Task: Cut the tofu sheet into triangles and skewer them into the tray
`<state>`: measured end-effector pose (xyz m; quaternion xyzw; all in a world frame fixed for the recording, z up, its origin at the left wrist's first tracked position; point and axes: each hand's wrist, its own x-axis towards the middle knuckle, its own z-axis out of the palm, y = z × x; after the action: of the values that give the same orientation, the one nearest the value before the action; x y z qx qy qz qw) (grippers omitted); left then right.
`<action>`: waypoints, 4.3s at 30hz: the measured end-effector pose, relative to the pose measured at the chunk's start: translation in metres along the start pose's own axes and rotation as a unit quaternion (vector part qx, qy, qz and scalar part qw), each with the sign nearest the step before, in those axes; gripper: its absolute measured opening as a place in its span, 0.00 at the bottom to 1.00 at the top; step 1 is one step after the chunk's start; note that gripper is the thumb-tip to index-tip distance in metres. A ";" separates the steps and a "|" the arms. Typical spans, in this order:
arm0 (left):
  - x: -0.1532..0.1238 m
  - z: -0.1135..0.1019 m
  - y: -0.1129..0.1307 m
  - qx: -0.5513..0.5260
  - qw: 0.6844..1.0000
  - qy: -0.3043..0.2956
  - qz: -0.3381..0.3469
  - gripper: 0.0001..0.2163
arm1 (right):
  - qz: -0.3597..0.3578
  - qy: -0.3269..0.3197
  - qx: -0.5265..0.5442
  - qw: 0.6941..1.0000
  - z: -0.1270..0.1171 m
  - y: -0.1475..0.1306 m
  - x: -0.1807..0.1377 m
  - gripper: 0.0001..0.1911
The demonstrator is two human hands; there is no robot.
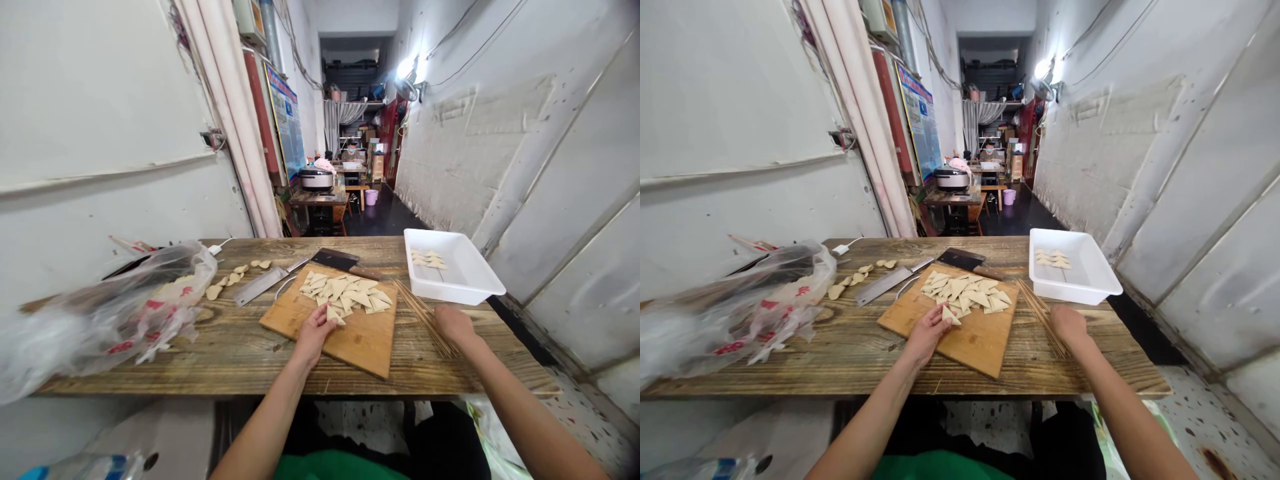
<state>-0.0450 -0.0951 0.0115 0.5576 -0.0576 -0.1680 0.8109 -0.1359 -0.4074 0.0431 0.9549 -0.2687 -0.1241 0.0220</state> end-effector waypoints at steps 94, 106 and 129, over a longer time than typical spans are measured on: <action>0.016 -0.002 0.017 -0.164 0.966 0.062 -0.191 0.04 | -0.326 0.214 0.417 0.821 0.065 -0.127 -0.145 0.23; 0.015 -0.001 0.019 -0.161 0.967 0.059 -0.191 0.02 | -0.323 0.206 0.420 0.823 0.066 -0.128 -0.143 0.22; 0.014 -0.002 0.019 -0.165 0.966 0.059 -0.192 0.04 | -0.327 0.222 0.413 0.820 0.070 -0.133 -0.145 0.22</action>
<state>-0.0273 -0.0917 0.0274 0.4257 0.1265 -0.2947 0.8461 -0.2050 -0.2171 -0.0062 0.9079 0.0459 0.2141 -0.3574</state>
